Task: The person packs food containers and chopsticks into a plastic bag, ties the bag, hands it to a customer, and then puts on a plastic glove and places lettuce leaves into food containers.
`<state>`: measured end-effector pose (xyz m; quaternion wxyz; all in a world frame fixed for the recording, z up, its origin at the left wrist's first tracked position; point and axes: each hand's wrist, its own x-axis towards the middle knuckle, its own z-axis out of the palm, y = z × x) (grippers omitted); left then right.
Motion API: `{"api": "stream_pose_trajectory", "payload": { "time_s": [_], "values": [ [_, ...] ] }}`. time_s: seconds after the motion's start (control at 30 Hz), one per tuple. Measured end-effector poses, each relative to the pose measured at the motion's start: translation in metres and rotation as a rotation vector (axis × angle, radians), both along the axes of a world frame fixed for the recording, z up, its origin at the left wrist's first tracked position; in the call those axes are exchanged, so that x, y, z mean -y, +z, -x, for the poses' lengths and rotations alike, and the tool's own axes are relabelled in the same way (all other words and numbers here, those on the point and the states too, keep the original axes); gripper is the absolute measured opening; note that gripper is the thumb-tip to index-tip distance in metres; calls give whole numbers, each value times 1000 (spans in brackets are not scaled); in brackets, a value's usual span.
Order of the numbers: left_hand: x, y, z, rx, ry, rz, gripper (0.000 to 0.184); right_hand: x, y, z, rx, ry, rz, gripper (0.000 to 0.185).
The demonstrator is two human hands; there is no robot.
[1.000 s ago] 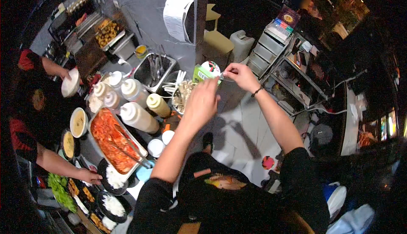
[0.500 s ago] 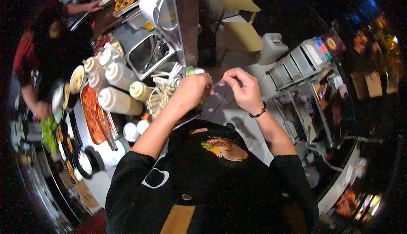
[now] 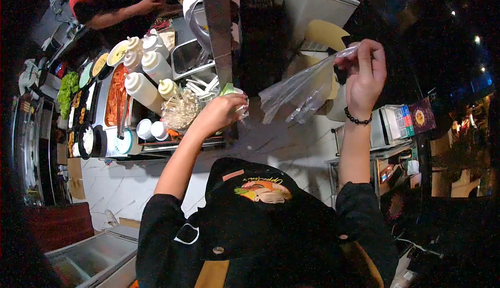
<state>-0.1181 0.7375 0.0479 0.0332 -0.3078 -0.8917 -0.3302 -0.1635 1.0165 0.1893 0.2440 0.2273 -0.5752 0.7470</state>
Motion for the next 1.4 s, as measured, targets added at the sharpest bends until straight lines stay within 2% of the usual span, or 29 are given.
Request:
{"api": "stream_pose_trajectory", "payload": {
  "time_s": [0.07, 0.13, 0.17, 0.2, 0.27, 0.3, 0.33, 0.4, 0.43, 0.47, 0.5, 0.53, 0.6, 0.63, 0.67, 0.73, 0.8, 0.87, 0.93, 1.07, 1.1, 1.13, 1.17, 1.2, 1.23, 1.27, 1.3, 1.33, 1.4],
  "values": [
    [-20, 28, -16, 3, 192, -113, 45, -10, -6, 5, 93, 133, 78, 11],
    [-45, 65, -37, 272, 156, -377, 67, -13, -16, 2, 321, 288, 267, 12],
    [-60, 63, -40, 361, 102, -558, 73, -11, -17, -2, 455, 328, 378, 14],
    [-74, 57, -42, 443, 48, -739, 80, -12, -21, -3, 458, 348, 378, 14],
    [-99, 41, -37, 648, 118, -766, 84, -13, -32, -1, 540, 698, 559, 17],
    [-109, 18, -26, 818, 34, -980, 86, -7, -25, -10, 732, 480, 591, 19],
    [-117, 8, -23, 995, -9, -1252, 82, -10, -30, -11, 735, 500, 595, 19],
    [-131, -7, -15, 1139, -213, -1587, 79, -15, -46, -12, 739, 1085, 908, 19],
    [-136, -4, -17, 1204, -228, -1588, 76, -16, -54, -14, 744, 1287, 1009, 19],
    [-142, -2, -20, 1269, -246, -1591, 74, -17, -57, -19, 756, 1338, 1050, 16],
    [-148, -15, -22, 1330, -199, -1454, 90, -14, -59, -26, 709, 1345, 1050, 14],
    [-151, -14, -32, 1477, -287, -1479, 75, -11, -54, -36, 666, 1343, 1049, 12],
    [-148, -14, -60, 1494, -205, -1475, 50, -6, -54, -47, 673, 1335, 1148, 13],
    [-145, -29, -72, 1451, -137, -1627, 25, -2, -54, -48, 625, 1446, 1112, 15],
    [-129, -15, -85, 1366, -44, -1646, 20, 3, -52, -52, 574, 1559, 1070, 17],
    [-80, 9, -118, 1130, 141, -1700, 13, 20, -47, -66, 594, 1530, 1081, 21],
    [-21, 27, -161, 897, 250, -1643, 12, 46, -47, -77, 585, 1358, 692, 21],
    [32, 36, -212, 624, 434, -1491, 9, 96, -39, -100, 671, 1328, 613, 21],
    [77, 40, -267, 428, 549, -1406, 16, 169, -37, -131, 769, 889, 385, 20],
    [155, 15, -384, 643, 523, -1284, 24, 318, -64, -203, 841, 1171, 142, 18],
    [172, 6, -406, 663, 474, -1372, 20, 357, -70, -230, 858, 1074, -27, 17],
    [188, -6, -426, 676, 413, -1467, 16, 402, -84, -258, 786, 1012, -50, 16],
    [209, -49, -446, 655, 323, -1615, 29, 437, -89, -281, 737, 1100, -97, 17],
    [231, -45, -456, 609, 338, -1619, 29, 471, -87, -304, 684, 1101, -209, 17],
    [252, -40, -465, 617, 285, -2036, 37, 504, -90, -324, 577, 1182, -242, 19],
    [270, -34, -473, 615, 200, -2452, 45, 531, -89, -340, 605, 1364, -243, 15],
    [287, -30, -482, 559, 367, -2475, 50, 553, -84, -356, 638, 1485, -306, 17],
    [308, -32, -489, 545, 377, -2473, 50, 574, -80, -369, 671, 1598, -367, 18],
    [353, -52, -494, 472, 418, -2153, 50, 616, -76, -378, 666, 1613, -465, 17]
  ]
}}
